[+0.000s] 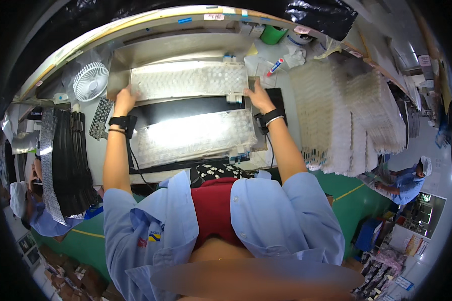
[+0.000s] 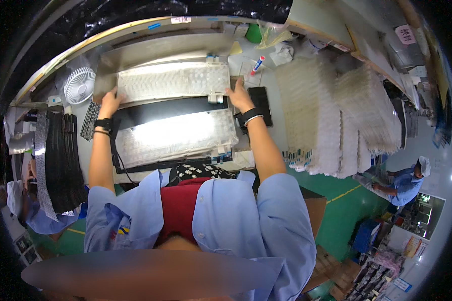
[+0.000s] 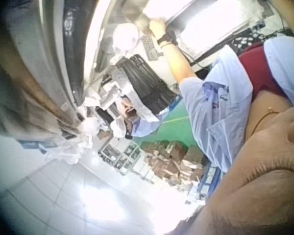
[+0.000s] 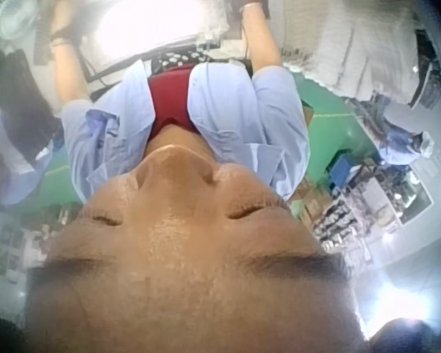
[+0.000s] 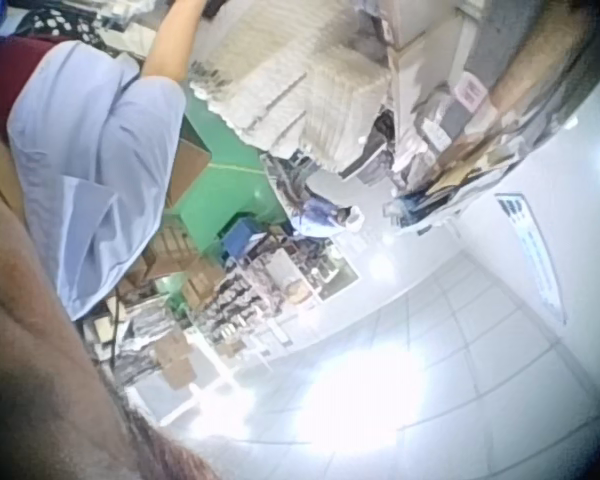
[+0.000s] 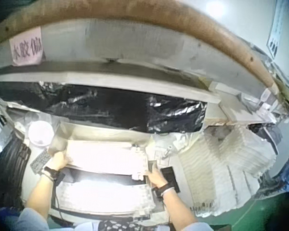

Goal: Inspecting and layering transparent and white keyboard membrane components at a factory workstation.

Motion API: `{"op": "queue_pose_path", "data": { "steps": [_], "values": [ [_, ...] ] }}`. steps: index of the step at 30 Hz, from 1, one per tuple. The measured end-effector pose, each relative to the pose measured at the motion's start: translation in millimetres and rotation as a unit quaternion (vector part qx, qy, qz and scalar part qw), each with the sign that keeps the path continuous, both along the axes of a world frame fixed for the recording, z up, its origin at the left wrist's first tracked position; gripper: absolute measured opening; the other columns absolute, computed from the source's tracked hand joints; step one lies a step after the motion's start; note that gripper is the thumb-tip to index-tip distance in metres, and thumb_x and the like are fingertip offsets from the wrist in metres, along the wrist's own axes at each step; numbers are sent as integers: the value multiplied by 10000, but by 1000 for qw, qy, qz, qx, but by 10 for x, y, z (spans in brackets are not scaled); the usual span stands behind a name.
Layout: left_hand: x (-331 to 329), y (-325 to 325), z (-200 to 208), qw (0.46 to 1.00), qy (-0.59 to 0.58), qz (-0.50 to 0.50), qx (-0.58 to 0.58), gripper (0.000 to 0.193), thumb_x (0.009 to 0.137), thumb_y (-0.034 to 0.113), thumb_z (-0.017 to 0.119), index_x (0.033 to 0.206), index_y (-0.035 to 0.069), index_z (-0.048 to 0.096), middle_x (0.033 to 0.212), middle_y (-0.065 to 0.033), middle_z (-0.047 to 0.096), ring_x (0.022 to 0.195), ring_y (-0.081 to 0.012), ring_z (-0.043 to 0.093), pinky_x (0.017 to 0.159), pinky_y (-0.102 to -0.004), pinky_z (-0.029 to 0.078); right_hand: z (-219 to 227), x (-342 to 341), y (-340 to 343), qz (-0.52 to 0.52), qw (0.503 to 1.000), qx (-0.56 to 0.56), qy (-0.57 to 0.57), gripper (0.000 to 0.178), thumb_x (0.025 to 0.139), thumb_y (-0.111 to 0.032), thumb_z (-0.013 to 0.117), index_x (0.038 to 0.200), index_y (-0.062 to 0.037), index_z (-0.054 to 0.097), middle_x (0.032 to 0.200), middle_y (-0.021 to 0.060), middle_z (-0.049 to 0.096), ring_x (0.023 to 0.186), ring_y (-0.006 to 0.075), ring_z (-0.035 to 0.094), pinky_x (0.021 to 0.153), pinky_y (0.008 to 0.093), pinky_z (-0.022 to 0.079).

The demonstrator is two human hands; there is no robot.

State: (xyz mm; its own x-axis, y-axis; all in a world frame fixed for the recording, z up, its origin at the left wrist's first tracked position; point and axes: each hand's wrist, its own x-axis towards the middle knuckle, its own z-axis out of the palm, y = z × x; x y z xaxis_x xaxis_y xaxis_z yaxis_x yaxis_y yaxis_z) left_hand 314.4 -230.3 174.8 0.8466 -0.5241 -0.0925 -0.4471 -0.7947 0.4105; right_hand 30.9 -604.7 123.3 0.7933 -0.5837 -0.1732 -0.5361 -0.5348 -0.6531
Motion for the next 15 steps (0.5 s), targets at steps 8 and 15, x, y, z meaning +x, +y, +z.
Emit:
{"op": "queue_pose_path", "data": {
  "steps": [8, 15],
  "values": [
    [-1145, 783, 392, 995, 41, 76, -51, 330, 804, 219, 588, 1020, -31, 581, 687, -163, 583, 621, -236, 569, 617, -316, 457, 637, -828, 415, -21, 996, 88, -3, 493, 799, -250, 592, 1187, 29, 468, 1086, 228, 548, 957, 331, 559, 815, 373, 442],
    [-1727, 678, 260, 993, 41, 111, -23, 473, 739, 206, 652, 1129, -27, 520, 865, -215, 571, 792, -327, 564, 699, -379, 448, 639, -1026, 875, 85, 991, -102, -30, 391, 846, -162, 494, 1169, 55, 462, 1030, 233, 548, 943, 344, 534, 817, 340, 426]
  ]
}}
